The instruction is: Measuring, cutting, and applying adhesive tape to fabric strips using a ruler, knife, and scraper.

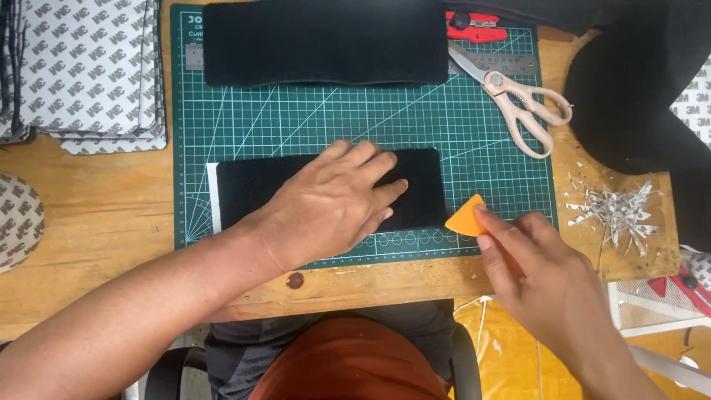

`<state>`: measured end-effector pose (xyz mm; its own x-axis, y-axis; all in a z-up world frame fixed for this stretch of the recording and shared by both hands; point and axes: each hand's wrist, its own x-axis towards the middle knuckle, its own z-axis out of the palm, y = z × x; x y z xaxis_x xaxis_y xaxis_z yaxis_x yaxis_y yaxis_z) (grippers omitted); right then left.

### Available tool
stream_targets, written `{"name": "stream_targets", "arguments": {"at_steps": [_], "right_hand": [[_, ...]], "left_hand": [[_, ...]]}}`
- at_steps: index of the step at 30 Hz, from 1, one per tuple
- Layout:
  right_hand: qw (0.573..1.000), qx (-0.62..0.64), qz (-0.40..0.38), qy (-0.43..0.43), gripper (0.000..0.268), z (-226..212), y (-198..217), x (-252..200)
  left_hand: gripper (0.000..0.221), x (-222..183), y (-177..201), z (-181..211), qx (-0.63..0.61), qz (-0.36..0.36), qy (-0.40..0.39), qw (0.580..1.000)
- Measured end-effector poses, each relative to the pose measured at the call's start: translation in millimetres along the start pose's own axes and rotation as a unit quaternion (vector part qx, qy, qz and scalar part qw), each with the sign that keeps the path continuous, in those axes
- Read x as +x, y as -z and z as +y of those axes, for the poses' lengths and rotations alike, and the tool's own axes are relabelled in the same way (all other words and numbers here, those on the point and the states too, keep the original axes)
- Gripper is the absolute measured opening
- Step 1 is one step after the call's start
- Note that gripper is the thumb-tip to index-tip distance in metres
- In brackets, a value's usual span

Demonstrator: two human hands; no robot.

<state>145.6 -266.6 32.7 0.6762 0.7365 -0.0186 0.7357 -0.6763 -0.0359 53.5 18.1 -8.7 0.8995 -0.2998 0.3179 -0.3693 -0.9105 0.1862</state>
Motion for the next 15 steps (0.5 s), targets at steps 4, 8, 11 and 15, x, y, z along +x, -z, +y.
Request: {"name": "stream_targets", "arguments": {"at_steps": [4, 8, 11, 15], "right_hand": [[0.995, 0.09, 0.036, -0.003, 0.039, -12, -9, 7], [0.993, 0.113, 0.03, -0.011, 0.043, -17, -7, 21], [0.99, 0.126, 0.062, -0.005, 0.041, -16, -10, 24], [0.99, 0.108, 0.092, 0.02, 0.038, -20, -15, 29]], "left_hand": [[0.039, 6, 1, 6, 0.042, -0.012, 0.037, 0.998], [0.047, 5, 5, 6, 0.231, -0.081, 0.119, 0.962], [0.041, 1, 7, 2, 0.309, -0.109, 0.151, 0.933], [0.032, -1, 16, -11, 0.218, -0.065, 0.146, 0.963]]}}
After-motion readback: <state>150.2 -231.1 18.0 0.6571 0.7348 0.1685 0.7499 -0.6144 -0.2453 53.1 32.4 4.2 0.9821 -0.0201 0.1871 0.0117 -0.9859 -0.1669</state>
